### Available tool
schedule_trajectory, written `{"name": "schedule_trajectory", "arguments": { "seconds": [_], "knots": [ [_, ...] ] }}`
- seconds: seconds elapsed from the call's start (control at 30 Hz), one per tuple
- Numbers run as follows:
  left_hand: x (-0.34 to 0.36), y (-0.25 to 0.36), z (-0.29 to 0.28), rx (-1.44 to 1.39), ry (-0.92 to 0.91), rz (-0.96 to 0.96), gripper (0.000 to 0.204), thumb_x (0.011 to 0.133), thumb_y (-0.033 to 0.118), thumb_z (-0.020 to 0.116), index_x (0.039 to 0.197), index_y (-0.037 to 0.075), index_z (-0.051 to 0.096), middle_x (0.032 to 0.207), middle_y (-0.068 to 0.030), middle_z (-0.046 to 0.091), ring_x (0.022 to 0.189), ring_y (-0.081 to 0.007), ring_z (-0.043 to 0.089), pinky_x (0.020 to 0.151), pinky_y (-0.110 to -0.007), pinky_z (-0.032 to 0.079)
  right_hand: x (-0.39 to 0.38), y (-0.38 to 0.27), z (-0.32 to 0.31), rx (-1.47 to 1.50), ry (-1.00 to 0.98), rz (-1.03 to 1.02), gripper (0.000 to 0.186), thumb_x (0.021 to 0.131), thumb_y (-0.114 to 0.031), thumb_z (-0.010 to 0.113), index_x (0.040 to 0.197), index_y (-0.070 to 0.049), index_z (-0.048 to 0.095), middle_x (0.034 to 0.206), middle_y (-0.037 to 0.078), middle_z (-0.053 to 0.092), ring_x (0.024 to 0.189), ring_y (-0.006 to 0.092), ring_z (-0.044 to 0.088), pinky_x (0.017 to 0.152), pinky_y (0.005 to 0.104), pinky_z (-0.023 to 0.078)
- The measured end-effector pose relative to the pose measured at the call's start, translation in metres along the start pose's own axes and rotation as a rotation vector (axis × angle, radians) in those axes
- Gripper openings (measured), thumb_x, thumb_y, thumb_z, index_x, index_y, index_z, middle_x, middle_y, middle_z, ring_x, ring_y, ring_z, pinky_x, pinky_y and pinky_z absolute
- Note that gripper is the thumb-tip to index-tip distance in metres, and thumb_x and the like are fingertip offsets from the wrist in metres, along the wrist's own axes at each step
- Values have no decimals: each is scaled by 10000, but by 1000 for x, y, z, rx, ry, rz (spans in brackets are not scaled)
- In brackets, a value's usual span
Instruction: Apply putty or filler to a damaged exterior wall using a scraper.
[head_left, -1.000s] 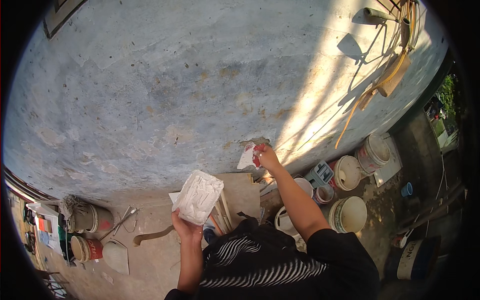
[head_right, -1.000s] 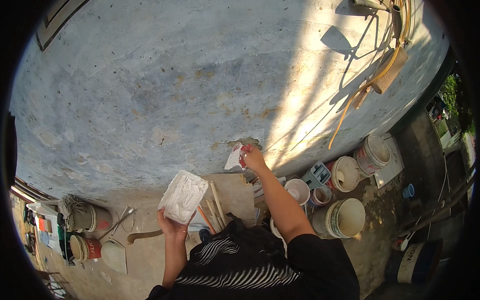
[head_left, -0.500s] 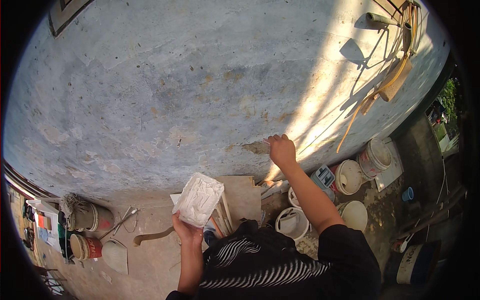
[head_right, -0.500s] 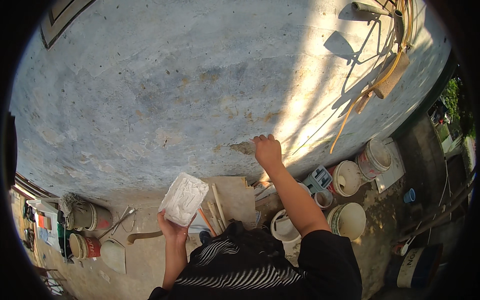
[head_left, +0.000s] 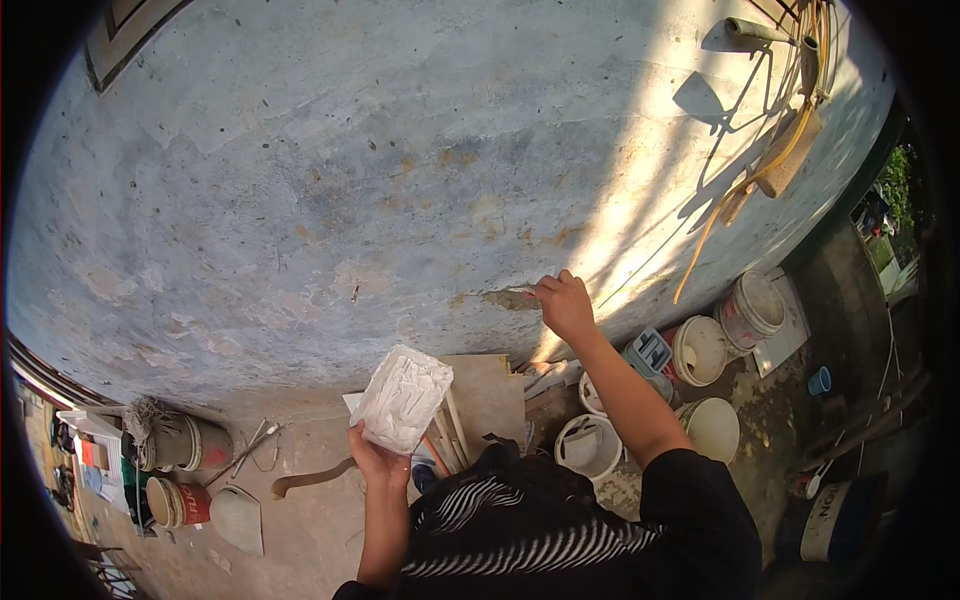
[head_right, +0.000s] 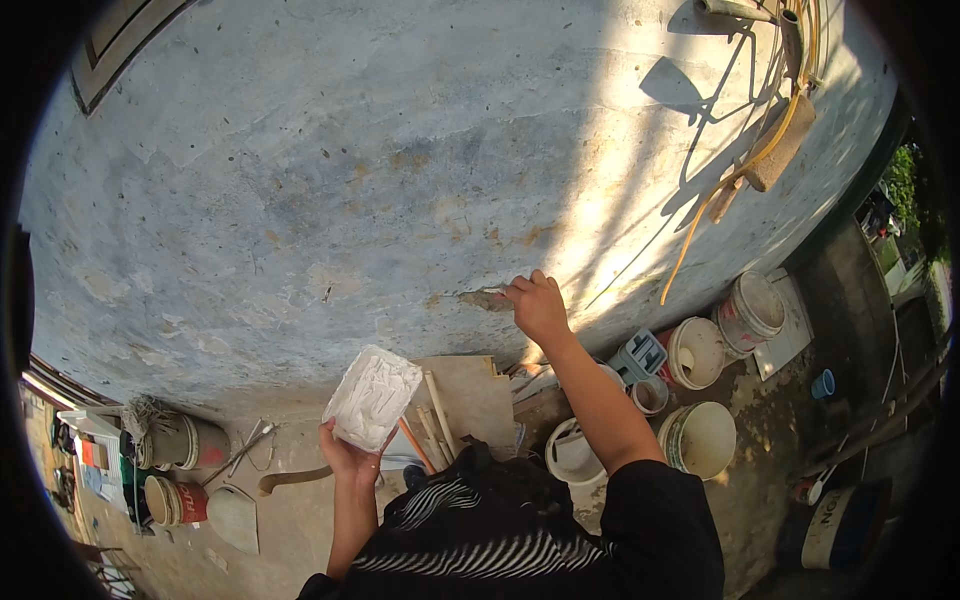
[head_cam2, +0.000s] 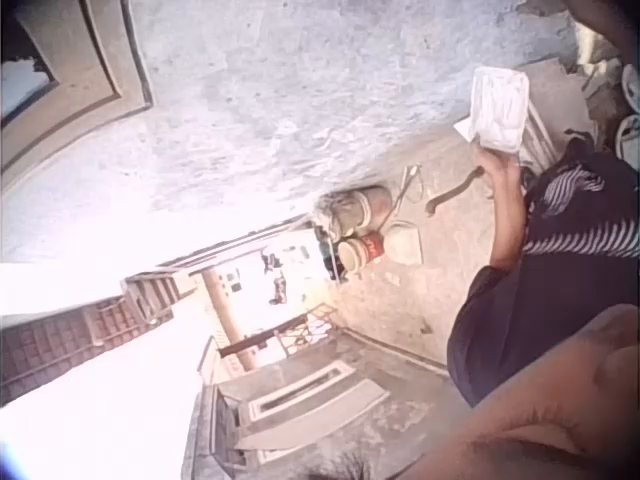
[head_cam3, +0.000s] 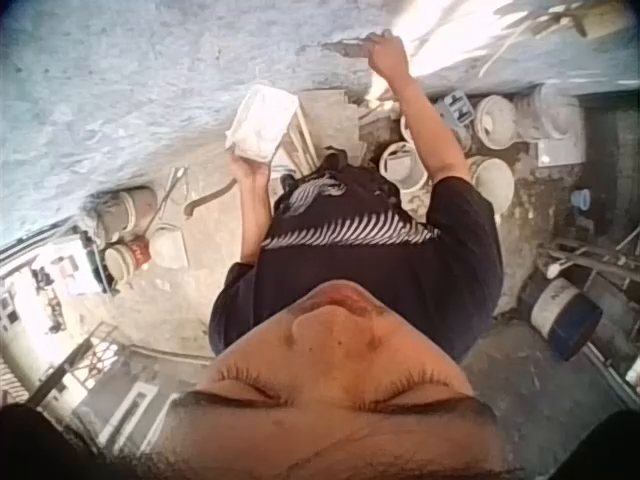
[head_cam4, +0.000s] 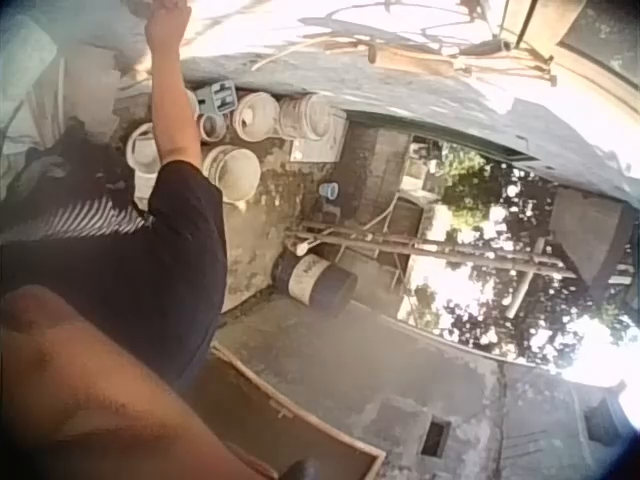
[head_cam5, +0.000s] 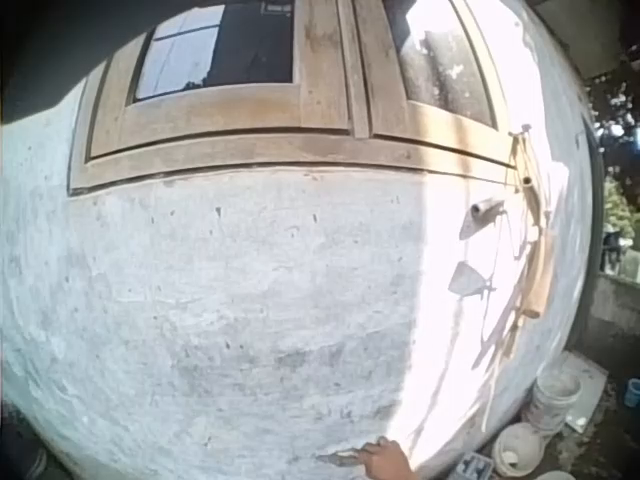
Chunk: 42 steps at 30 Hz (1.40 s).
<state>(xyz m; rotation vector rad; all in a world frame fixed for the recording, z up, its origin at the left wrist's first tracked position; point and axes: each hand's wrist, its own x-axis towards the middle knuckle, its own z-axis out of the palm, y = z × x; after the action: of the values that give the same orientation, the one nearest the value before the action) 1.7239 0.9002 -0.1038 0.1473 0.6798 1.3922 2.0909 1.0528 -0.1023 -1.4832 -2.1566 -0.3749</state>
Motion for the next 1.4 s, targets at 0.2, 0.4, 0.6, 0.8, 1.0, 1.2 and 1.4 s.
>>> {"name": "schedule_trajectory", "arguments": {
  "seconds": [0.2, 0.4, 0.6, 0.8, 1.0, 1.2, 1.4],
  "knots": [
    [14, -8, 11, 28, 52, -10, 704, 875, 412, 395, 1466, 35, 340, 1454, -176, 447, 1283, -393, 495, 943, -569, 501, 0, 28, 24, -3, -97, 26, 170, 748, -53, 608, 848, -108, 734, 845, -11, 638, 823, 232, 541, 707, 374, 449],
    [39, 0, 1, 43, 73, -5, 756, 842, 474, 442, 1477, 76, 343, 1464, -170, 440, 1291, -391, 493, 915, -599, 486, 8, 24, 48, 76, 11, 54, 195, 754, -53, 603, 874, -114, 744, 871, -2, 648, 827, 243, 549, 708, 379, 453],
    [50, 2, -1, 43, 78, -10, 765, 830, 483, 454, 1478, 91, 347, 1462, -155, 446, 1287, -386, 498, 917, -601, 481, 18, 29, 63, 77, 10, 126, 183, 796, -65, 596, 883, -122, 747, 860, 3, 654, 806, 247, 548, 702, 378, 458],
    [55, -9, 8, 77, 115, -12, 771, 830, 490, 445, 1481, 91, 342, 1465, -152, 445, 1282, -387, 504, 914, -594, 487, 24, 42, 50, 111, -5, 95, 141, 818, -82, 602, 861, -109, 733, 846, 3, 652, 771, 251, 535, 674, 382, 462],
    [59, -16, 11, 47, 98, -37, 773, 827, 481, 443, 1484, 89, 335, 1466, -153, 443, 1284, -391, 500, 920, -585, 489, 29, 47, 50, 75, 52, 82, 129, 805, -85, 614, 857, -107, 731, 850, -6, 652, 775, 249, 537, 678, 381, 465],
    [47, -18, 17, 29, 85, -31, 772, 825, 480, 441, 1484, 91, 337, 1469, -154, 435, 1301, -393, 483, 927, -584, 482, 18, 25, 71, 170, 16, 137, 126, 791, -56, 614, 856, -74, 720, 855, 32, 648, 788, 269, 558, 682, 382, 485],
    [33, -14, 16, 48, 68, -44, 772, 823, 484, 447, 1484, 99, 341, 1474, -148, 432, 1300, -389, 485, 930, -588, 480, 13, 14, 37, 174, 90, 189, 127, 803, -56, 627, 876, -94, 724, 868, 40, 647, 770, 284, 558, 671, 409, 482]
  ]
}}
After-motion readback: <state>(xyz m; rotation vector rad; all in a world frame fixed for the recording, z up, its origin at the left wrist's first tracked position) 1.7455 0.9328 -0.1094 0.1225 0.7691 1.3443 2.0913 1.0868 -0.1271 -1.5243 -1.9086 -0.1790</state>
